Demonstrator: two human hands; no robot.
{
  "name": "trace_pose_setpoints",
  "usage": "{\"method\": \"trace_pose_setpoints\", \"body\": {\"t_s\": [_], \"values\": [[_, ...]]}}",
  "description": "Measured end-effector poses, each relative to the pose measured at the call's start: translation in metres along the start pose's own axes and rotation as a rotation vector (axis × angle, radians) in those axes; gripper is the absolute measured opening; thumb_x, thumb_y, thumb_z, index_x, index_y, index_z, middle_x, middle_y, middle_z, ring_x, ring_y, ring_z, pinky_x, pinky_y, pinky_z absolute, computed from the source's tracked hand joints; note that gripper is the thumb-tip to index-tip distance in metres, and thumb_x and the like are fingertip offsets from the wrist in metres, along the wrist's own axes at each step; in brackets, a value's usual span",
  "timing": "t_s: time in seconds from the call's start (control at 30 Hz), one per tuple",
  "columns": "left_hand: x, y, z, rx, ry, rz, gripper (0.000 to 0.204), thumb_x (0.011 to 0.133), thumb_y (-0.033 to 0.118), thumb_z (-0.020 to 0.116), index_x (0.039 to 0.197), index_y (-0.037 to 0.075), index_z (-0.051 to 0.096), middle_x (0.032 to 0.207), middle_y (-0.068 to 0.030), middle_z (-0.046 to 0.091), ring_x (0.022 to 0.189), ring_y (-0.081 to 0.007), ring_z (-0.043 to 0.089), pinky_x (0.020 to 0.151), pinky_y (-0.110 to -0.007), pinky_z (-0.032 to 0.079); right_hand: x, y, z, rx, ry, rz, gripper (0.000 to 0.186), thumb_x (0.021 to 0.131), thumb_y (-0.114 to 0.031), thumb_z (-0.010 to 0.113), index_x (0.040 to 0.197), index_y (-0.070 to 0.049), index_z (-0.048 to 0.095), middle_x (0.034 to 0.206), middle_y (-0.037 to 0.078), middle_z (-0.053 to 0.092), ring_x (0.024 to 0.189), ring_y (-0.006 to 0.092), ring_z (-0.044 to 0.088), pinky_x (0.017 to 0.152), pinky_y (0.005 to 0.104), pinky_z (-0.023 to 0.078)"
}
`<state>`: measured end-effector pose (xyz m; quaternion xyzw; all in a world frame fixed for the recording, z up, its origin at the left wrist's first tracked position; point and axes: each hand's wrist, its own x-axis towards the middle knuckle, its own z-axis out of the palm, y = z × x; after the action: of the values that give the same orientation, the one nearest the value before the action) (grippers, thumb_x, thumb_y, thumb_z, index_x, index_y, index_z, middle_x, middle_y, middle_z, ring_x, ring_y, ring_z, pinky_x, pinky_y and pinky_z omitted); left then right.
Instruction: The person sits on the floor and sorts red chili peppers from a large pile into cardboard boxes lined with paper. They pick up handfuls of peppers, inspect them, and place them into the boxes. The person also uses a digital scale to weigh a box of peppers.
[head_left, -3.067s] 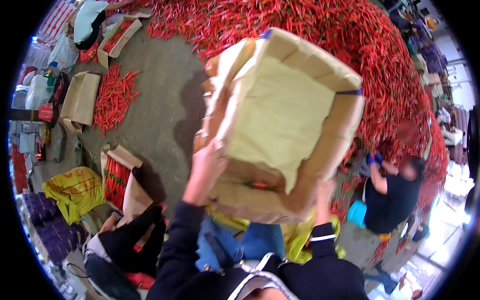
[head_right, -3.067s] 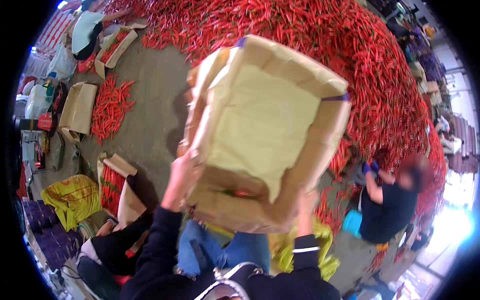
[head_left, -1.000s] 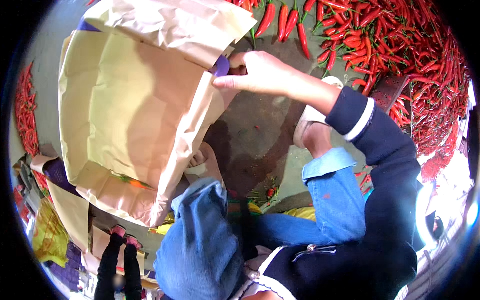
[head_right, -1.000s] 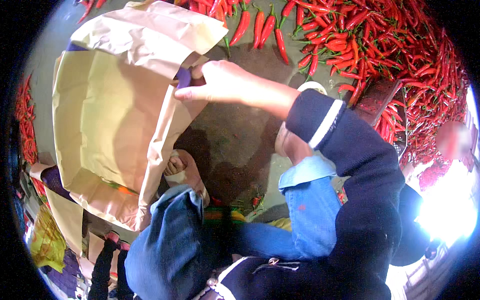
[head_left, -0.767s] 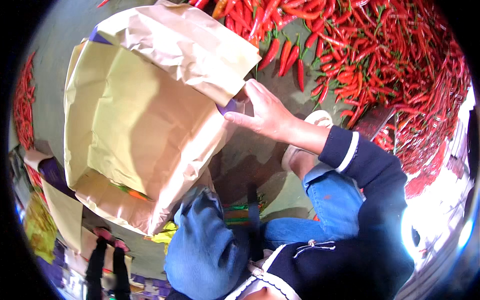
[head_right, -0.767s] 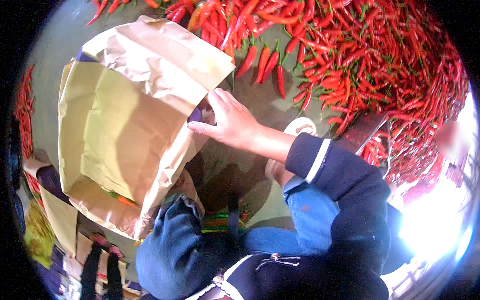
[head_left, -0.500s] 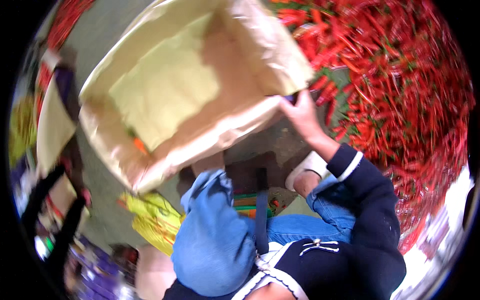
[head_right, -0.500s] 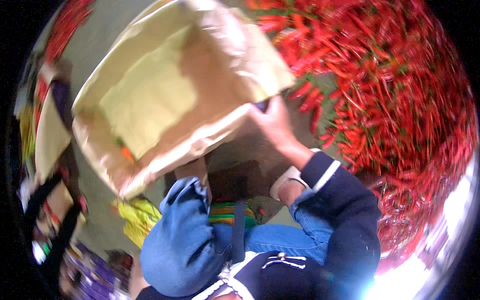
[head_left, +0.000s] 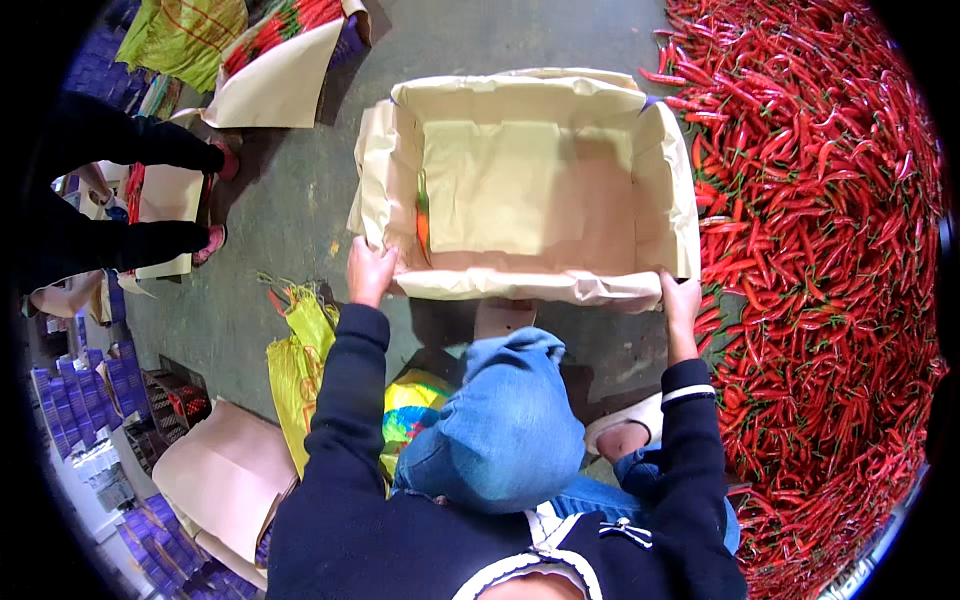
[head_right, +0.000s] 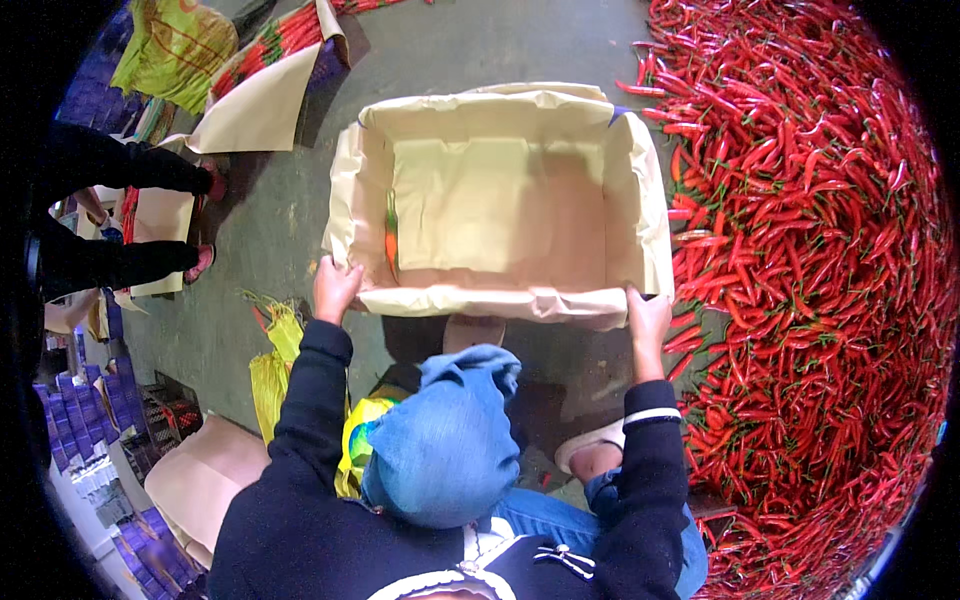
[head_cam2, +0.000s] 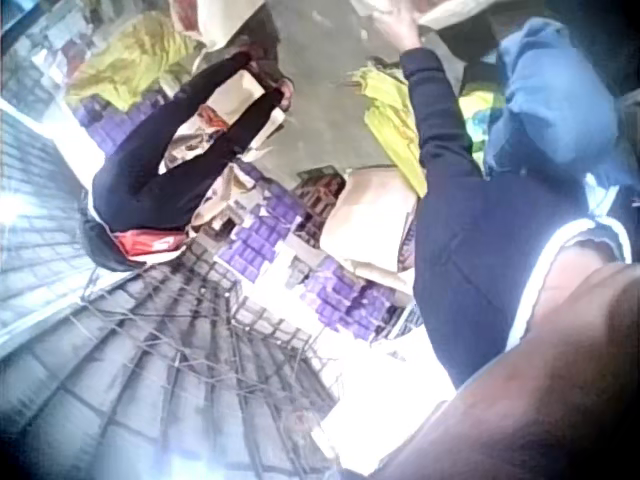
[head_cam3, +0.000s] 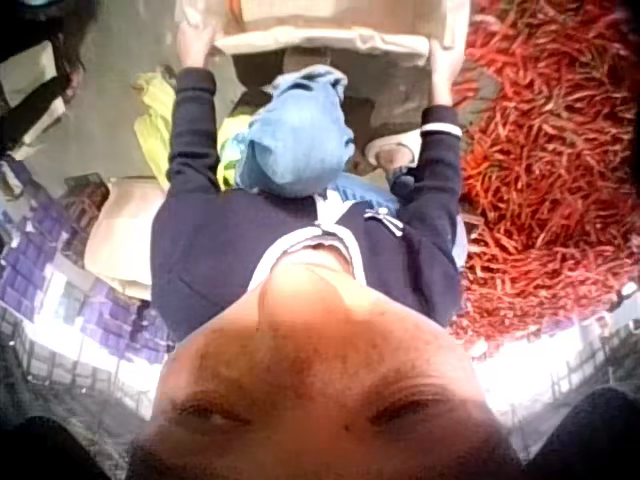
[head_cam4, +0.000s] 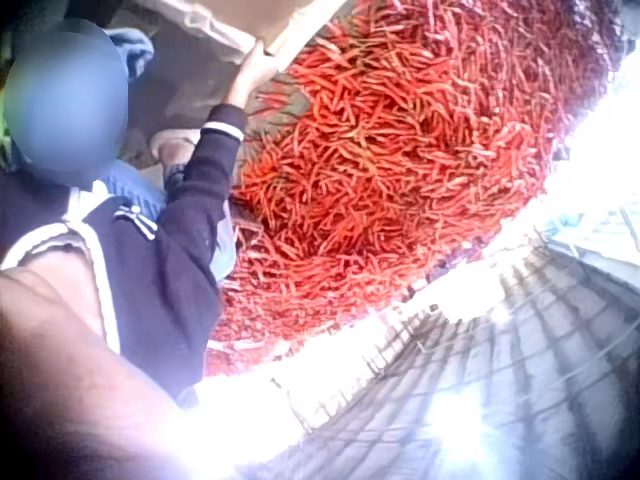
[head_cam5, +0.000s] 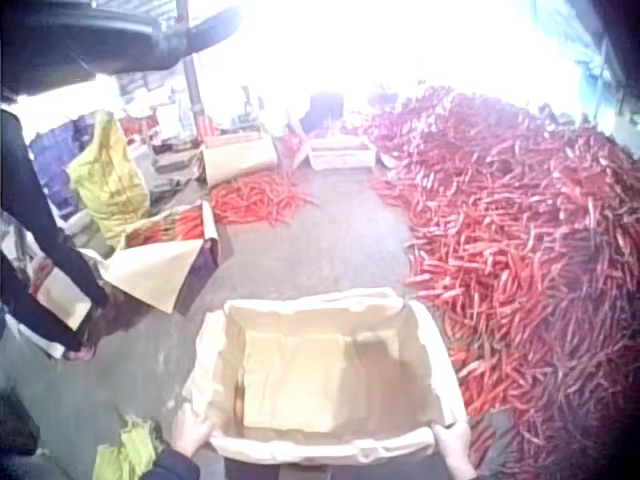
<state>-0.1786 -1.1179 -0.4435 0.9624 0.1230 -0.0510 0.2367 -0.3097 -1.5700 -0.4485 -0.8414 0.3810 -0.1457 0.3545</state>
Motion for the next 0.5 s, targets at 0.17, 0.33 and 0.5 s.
{"method": "trace_pose_setpoints", "body": {"t_s": [0.17, 0.33, 0.5], "values": [[-0.012, -0.018, -0.018, -0.013, -0.19, -0.089, 0.045, 0.067, 0.039, 0.065, 0.082, -0.002, 0.054, 0.082, -0.0227, 0.061, 0.08, -0.0375, 0.059, 0.072, -0.041, 0.045, 0.003, -0.01, -0.008, -0.251, -0.121, 0.167, 0.045, 0.065, -0.036, 0.065, 0.084, 0.005, 0.063, 0.076, 0.023, 0.063, 0.077, 0.0366, 0.062, 0.07, 0.0407, 0.047], [0.0, -0.012, -0.016, -0.214, -0.176, -0.063, 0.04, 0.071, 0.034, 0.067, 0.073, -0.003, 0.053, 0.066, -0.0173, 0.06, 0.058, -0.0256, 0.061, 0.055, -0.037, 0.048, 0.027, 0.006, -0.021, -0.067, -0.085, 0.029, 0.045, 0.067, -0.034, 0.064, 0.088, 0.006, 0.062, 0.075, 0.02, 0.064, 0.072, 0.0314, 0.063, 0.066, 0.0379, 0.047], [0.008, -0.025, -0.044, -0.58, -0.301, -0.21, 0.026, 0.077, 0.027, 0.066, 0.077, 0.003, 0.055, 0.063, -0.0025, 0.054, 0.047, -0.009, 0.051, 0.038, -0.022, 0.041, 0.032, -0.057, -0.046, 0.411, -0.533, 0.319, 0.028, 0.071, -0.021, 0.066, 0.086, 0.002, 0.06, 0.067, 0.002, 0.055, 0.054, 0.0085, 0.049, 0.047, 0.0237, 0.038]]}}
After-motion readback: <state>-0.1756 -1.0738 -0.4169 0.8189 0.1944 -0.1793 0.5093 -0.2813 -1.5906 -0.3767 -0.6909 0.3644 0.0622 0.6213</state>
